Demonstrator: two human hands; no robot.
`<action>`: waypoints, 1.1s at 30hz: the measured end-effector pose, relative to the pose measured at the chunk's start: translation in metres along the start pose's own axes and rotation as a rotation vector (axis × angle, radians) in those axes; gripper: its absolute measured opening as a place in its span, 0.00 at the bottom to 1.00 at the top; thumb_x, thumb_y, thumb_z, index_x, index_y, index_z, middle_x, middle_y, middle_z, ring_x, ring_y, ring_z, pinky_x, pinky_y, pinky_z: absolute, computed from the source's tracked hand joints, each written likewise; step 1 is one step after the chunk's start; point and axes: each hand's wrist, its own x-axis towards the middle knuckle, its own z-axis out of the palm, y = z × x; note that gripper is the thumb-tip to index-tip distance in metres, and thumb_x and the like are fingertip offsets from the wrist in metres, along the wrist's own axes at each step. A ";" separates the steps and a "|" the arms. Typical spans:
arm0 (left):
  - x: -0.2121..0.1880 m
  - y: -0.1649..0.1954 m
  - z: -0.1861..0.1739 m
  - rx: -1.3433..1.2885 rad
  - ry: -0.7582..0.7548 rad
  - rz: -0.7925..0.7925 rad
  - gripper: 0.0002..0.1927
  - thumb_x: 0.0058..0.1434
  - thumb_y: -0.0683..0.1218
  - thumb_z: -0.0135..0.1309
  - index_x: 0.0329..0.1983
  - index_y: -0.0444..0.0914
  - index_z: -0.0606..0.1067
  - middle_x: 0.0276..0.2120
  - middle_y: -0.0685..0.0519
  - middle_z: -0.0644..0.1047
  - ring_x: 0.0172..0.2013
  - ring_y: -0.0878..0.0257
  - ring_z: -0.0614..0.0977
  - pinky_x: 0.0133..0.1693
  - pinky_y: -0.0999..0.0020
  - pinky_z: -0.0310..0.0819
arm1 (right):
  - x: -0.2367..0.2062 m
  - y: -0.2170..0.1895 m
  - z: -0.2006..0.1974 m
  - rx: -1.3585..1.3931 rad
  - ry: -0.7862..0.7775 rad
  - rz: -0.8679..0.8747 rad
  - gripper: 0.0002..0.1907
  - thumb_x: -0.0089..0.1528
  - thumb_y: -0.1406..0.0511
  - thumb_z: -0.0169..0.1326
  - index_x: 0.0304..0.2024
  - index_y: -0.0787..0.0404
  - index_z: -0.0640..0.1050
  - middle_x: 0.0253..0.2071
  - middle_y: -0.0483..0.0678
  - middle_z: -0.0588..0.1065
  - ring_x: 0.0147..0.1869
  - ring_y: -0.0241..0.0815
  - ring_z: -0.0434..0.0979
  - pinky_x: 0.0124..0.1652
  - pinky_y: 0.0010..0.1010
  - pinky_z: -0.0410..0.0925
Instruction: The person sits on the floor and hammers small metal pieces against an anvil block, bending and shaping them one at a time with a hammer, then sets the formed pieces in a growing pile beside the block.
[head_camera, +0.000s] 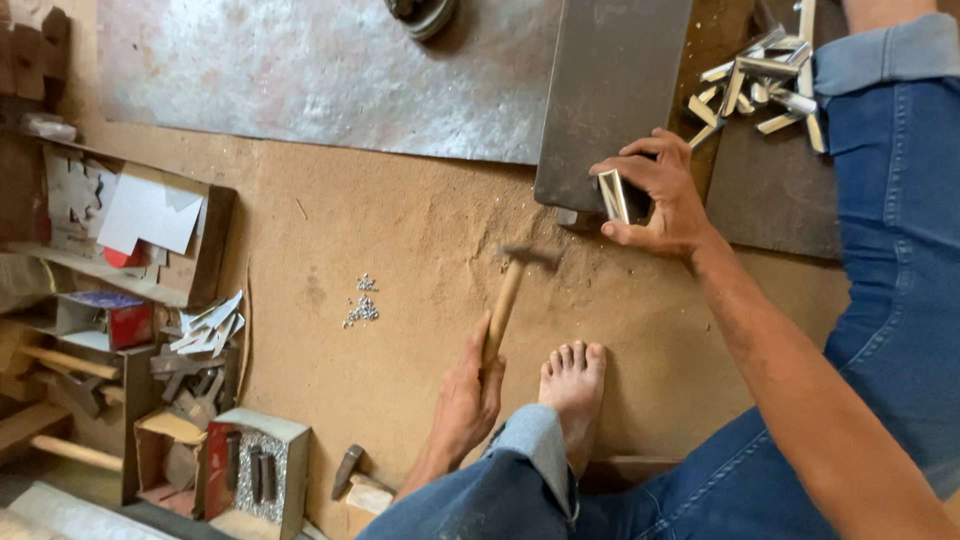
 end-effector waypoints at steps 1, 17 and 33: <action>0.007 0.016 -0.012 0.007 0.065 0.203 0.29 0.72 0.45 0.50 0.75 0.44 0.61 0.37 0.44 0.79 0.32 0.53 0.81 0.32 0.61 0.75 | 0.001 0.001 0.001 0.017 -0.003 -0.002 0.35 0.49 0.45 0.62 0.56 0.51 0.80 0.52 0.48 0.75 0.69 0.52 0.62 0.76 0.52 0.46; 0.085 0.080 -0.013 0.058 0.273 0.482 0.26 0.75 0.44 0.51 0.74 0.48 0.63 0.30 0.53 0.73 0.28 0.62 0.74 0.26 0.66 0.68 | 0.004 -0.027 0.024 -0.601 0.253 0.031 0.37 0.54 0.42 0.73 0.51 0.60 0.78 0.56 0.52 0.65 0.65 0.57 0.57 0.66 0.56 0.54; 0.109 0.028 0.020 0.264 0.020 0.135 0.29 0.74 0.47 0.47 0.77 0.54 0.59 0.31 0.52 0.73 0.22 0.61 0.71 0.20 0.66 0.68 | -0.004 0.000 -0.019 -0.708 0.412 0.087 0.39 0.62 0.33 0.60 0.55 0.58 0.78 0.55 0.54 0.66 0.65 0.54 0.61 0.65 0.55 0.53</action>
